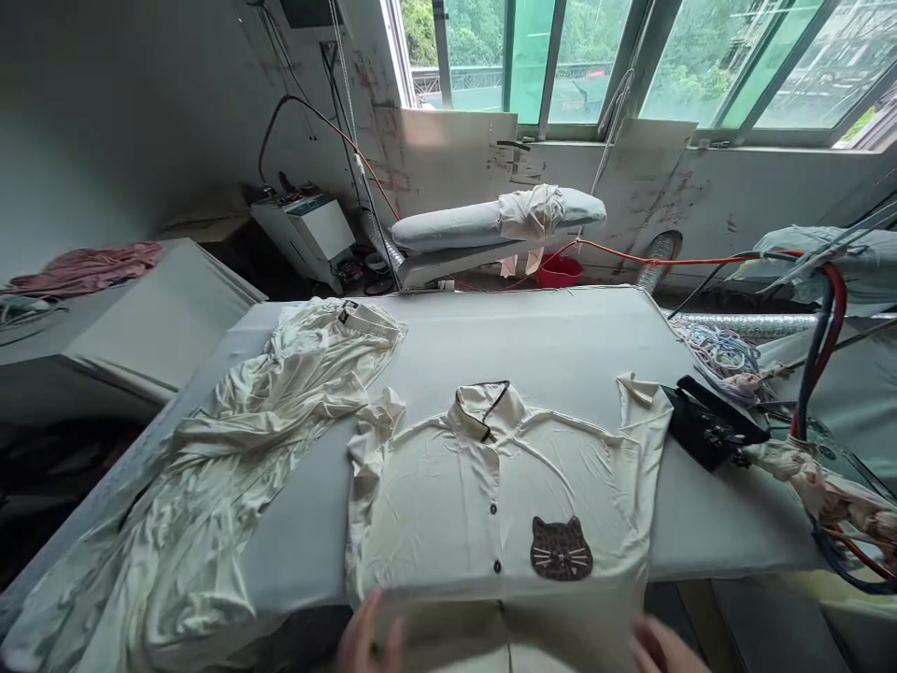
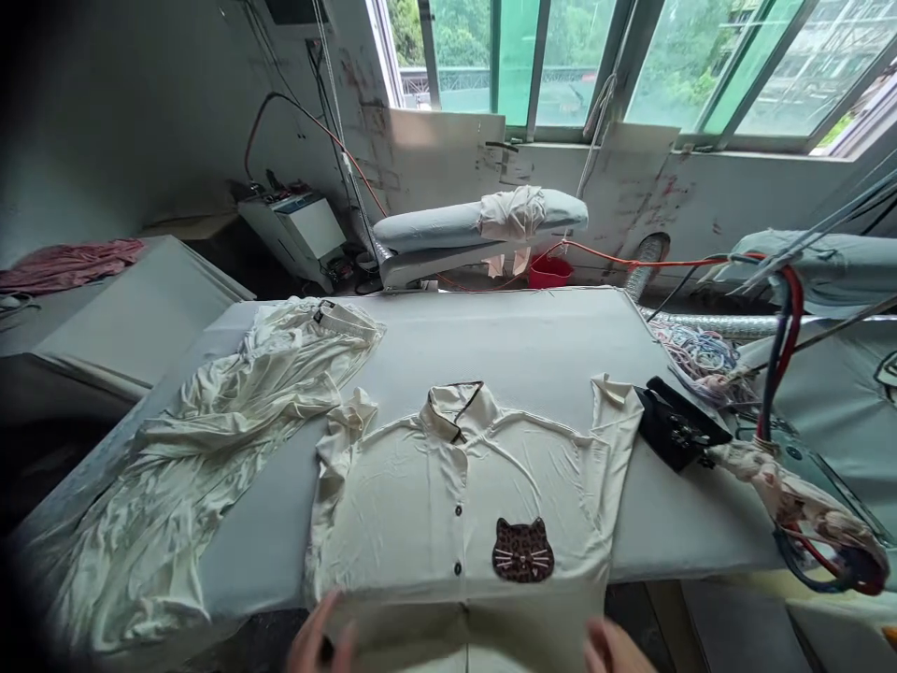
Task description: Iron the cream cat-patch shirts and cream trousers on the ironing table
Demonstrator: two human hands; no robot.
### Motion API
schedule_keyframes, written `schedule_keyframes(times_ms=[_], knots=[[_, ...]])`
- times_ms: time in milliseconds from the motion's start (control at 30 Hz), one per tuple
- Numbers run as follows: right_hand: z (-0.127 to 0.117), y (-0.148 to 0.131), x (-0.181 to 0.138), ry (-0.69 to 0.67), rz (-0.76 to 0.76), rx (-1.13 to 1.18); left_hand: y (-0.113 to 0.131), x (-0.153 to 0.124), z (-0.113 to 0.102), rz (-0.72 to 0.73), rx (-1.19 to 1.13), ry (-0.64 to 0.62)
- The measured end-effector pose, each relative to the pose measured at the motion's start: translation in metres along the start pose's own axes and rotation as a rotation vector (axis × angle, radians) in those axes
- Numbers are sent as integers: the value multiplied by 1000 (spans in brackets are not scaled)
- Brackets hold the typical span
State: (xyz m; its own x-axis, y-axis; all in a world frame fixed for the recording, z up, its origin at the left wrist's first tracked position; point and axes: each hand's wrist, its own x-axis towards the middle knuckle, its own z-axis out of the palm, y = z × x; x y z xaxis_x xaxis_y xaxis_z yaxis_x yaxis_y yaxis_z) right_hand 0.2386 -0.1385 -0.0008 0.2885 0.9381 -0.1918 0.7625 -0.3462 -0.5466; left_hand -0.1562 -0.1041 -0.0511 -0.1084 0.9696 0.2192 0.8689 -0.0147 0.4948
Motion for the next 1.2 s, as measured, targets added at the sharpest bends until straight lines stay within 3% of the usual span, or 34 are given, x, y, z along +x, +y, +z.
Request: schedule_keyframes(times_ms=[100,167,233,300,367,400,467,533,600,700,767,867,967,1033,1100,1133,1200], knots=[[-1,-102,55,-159,-348,-44,14,95,23,208,50,-59],[23,-175,91,-234,-598,-142,12,164,19,105,169,-46],[60,-231,120,-332,-721,-255,-3,217,0,-10,263,-101],[97,-261,142,-363,-730,-314,-27,248,-28,-33,283,-341],[126,-271,157,-319,-692,-297,-54,264,-55,-4,260,-635],[137,-272,163,-286,-680,-272,-66,270,-66,0,259,-733],[149,-275,174,-232,-680,-235,-82,282,-78,-19,288,-788],[151,-281,186,-216,-710,-227,-84,296,-75,-64,329,-740],[141,-285,198,-213,-763,-221,-68,311,-59,-18,304,-576],[105,-270,202,-109,-854,-147,-2,326,-20,217,49,-289],[74,-237,193,13,-876,-101,64,331,11,280,-121,-249],[33,-164,183,35,-870,-197,165,338,58,154,-63,-376],[6,-100,204,-41,-716,-427,228,357,91,94,105,-629],[-9,-78,231,17,-440,-521,236,373,97,95,157,-691],[-22,-77,258,134,-205,-527,223,385,88,136,170,-674],[-28,-84,269,182,-168,-503,212,387,79,186,177,-653],[-37,-111,283,180,-254,-429,185,387,55,290,214,-603]])
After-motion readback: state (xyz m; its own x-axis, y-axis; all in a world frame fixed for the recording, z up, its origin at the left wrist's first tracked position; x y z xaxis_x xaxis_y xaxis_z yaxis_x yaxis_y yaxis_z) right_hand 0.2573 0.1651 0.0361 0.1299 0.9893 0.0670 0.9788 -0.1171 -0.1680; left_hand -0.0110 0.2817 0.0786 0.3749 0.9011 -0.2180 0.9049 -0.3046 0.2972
